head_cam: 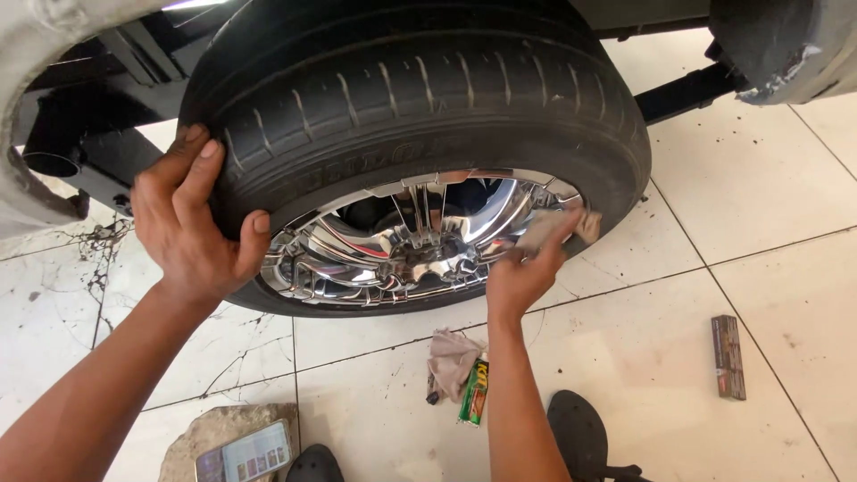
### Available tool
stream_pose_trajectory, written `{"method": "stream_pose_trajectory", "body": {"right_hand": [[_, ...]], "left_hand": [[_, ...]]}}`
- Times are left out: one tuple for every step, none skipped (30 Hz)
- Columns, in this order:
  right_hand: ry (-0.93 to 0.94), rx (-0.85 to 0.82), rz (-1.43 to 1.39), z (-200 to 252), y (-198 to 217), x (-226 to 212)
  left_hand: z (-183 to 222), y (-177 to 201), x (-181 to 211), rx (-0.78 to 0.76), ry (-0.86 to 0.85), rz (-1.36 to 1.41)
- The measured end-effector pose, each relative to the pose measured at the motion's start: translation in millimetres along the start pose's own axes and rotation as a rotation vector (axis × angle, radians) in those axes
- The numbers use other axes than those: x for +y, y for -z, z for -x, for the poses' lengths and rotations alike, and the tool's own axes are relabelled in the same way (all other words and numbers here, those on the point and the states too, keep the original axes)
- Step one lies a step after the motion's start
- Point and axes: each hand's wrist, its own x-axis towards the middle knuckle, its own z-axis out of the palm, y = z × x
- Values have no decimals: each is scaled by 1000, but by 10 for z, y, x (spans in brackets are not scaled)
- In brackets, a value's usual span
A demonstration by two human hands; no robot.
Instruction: Clean and polish a chrome car wheel using a rag and polish compound.
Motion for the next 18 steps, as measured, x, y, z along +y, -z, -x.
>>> {"method": "stream_pose_trajectory", "body": {"right_hand": [[75, 25, -52, -16, 21, -155], [67, 26, -45, 15, 30, -215], [115, 21, -53, 42, 65, -270], [162, 14, -61, 68, 102, -330], [166, 22, -66, -4, 89, -186], [245, 40, 11, -76, 76, -47], [308, 54, 92, -64, 80, 106], [295, 59, 93, 37, 64, 272], [330, 71, 147, 65, 59, 434], [365, 84, 201, 97, 53, 588], [376, 84, 202, 110, 51, 633], [263, 43, 183, 124, 51, 678], [142, 2, 162, 186, 41, 731], [142, 5, 161, 226, 24, 780], [73, -21, 176, 267, 25, 829], [4, -46, 190, 310, 24, 877], [10, -42, 190, 325, 8, 936], [-16, -63, 203, 342, -12, 993]], "left_hand": [[17, -3, 6, -11, -4, -3], [-5, 17, 21, -18, -3, 4], [-22, 28, 53, -22, 0, 3], [-43, 45, 86, -26, 4, 2], [-65, 15, 87, -19, -3, 3], [-89, -11, 87, -6, 0, 0], [-91, 3, 82, -9, -1, 0], [-89, 30, 65, -19, -10, 5], [-87, 20, 69, -16, -8, 2], [-85, 19, 68, -14, -5, -1], [-93, 16, 83, -5, 1, -1], [-100, 17, 97, -5, 2, -16], [-108, 31, 100, -11, -5, -30], [-104, 43, 94, -10, -7, -29], [-105, 47, 91, -16, -13, -34], [-108, 51, 87, -22, -19, -39], [-118, 47, 94, -15, -19, -38], [-127, 45, 97, -14, -21, -37]]}}
